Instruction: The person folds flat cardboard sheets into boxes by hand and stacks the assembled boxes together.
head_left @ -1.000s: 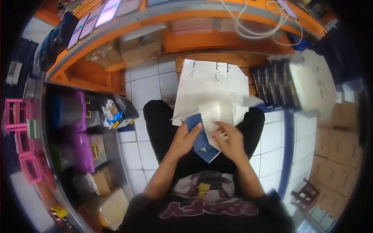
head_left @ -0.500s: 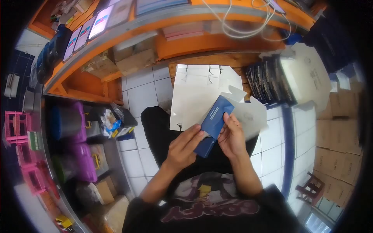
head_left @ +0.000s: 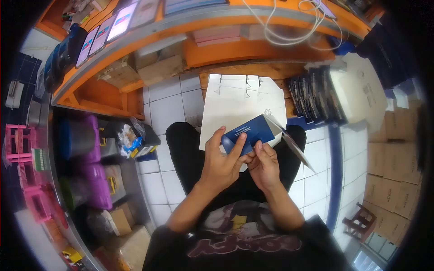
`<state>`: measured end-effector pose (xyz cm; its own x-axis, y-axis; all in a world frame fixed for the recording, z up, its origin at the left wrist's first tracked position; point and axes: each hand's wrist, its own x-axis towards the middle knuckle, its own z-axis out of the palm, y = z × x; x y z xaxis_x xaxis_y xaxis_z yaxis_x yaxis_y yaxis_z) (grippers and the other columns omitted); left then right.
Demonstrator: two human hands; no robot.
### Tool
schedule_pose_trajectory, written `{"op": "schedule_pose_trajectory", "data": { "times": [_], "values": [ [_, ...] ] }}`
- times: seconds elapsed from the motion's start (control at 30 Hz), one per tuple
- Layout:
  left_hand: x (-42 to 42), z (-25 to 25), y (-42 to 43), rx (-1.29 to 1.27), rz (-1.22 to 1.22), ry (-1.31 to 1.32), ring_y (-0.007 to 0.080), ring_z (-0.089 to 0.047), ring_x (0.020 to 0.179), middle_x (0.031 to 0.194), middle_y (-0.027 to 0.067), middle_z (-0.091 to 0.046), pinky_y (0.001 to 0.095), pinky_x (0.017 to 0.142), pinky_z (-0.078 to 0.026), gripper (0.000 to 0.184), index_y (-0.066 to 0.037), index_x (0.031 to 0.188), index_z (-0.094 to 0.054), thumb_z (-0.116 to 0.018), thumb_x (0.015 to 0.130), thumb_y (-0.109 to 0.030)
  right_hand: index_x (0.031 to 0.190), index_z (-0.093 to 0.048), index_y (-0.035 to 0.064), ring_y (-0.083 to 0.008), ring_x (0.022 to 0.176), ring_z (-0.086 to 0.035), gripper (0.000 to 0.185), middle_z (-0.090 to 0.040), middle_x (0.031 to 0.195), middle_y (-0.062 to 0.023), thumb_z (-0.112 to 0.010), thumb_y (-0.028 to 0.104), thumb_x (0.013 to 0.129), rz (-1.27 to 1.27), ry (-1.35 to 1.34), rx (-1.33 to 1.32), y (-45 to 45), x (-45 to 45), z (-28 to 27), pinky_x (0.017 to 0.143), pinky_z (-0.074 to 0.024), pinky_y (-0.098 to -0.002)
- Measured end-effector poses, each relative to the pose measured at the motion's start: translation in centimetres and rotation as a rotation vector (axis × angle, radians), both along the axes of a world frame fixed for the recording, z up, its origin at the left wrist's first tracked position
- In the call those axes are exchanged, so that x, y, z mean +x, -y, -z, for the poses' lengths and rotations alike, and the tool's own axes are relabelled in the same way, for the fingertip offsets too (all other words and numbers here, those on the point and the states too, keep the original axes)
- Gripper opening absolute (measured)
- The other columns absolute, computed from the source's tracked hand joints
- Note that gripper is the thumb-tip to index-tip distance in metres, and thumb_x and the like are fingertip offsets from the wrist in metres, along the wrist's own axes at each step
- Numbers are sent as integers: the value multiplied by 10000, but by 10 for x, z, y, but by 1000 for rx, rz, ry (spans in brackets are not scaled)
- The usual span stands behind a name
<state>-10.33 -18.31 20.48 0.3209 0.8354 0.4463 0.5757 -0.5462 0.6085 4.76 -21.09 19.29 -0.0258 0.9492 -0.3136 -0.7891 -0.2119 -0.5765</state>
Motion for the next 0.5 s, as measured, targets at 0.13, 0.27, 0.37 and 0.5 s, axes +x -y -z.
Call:
{"op": "schedule_pose_trajectory", "data": {
  "times": [0.13, 0.27, 0.37, 0.5],
  "values": [
    [2, 6, -2, 5, 35, -43, 456, -465, 1256, 1422, 295, -422, 520, 1061, -385, 540, -105, 1401, -621, -730, 878, -187, 1120, -650, 27, -114, 875, -632, 216, -654, 961, -19, -558, 216, 1072, -32, 166, 26, 3, 1, 2, 830, -538, -319],
    [0, -7, -4, -66, 72, 40, 449, -464, 1248, 1400, 281, -442, 524, 1061, -373, 554, -113, 1386, -632, -747, 853, -209, 1159, -681, -2, -56, 735, -598, 201, -673, 868, -11, -589, 137, 1047, -56, 507, 59, 1, -4, -14, 686, -488, -219],
    [4, -13, 1, 44, 31, 177, 422, -475, 1230, 1375, 250, -465, 520, 1032, -395, 539, -110, 1344, -653, -761, 827, -217, 1203, -653, 6, -102, 851, -613, 226, -667, 967, -59, -611, 145, 1029, -127, 914, 88, 9, 3, -4, 765, -509, -291],
    [-1, -19, 3, 470, -67, 113, 360, -483, 1218, 1386, 155, -494, 491, 997, -421, 504, -92, 1258, -686, -804, 800, -264, 1211, -650, 11, -143, 875, -625, 244, -670, 984, -82, -629, 146, 1009, -116, 1221, 292, 16, 10, -8, 789, -513, -316]
  ]
}}
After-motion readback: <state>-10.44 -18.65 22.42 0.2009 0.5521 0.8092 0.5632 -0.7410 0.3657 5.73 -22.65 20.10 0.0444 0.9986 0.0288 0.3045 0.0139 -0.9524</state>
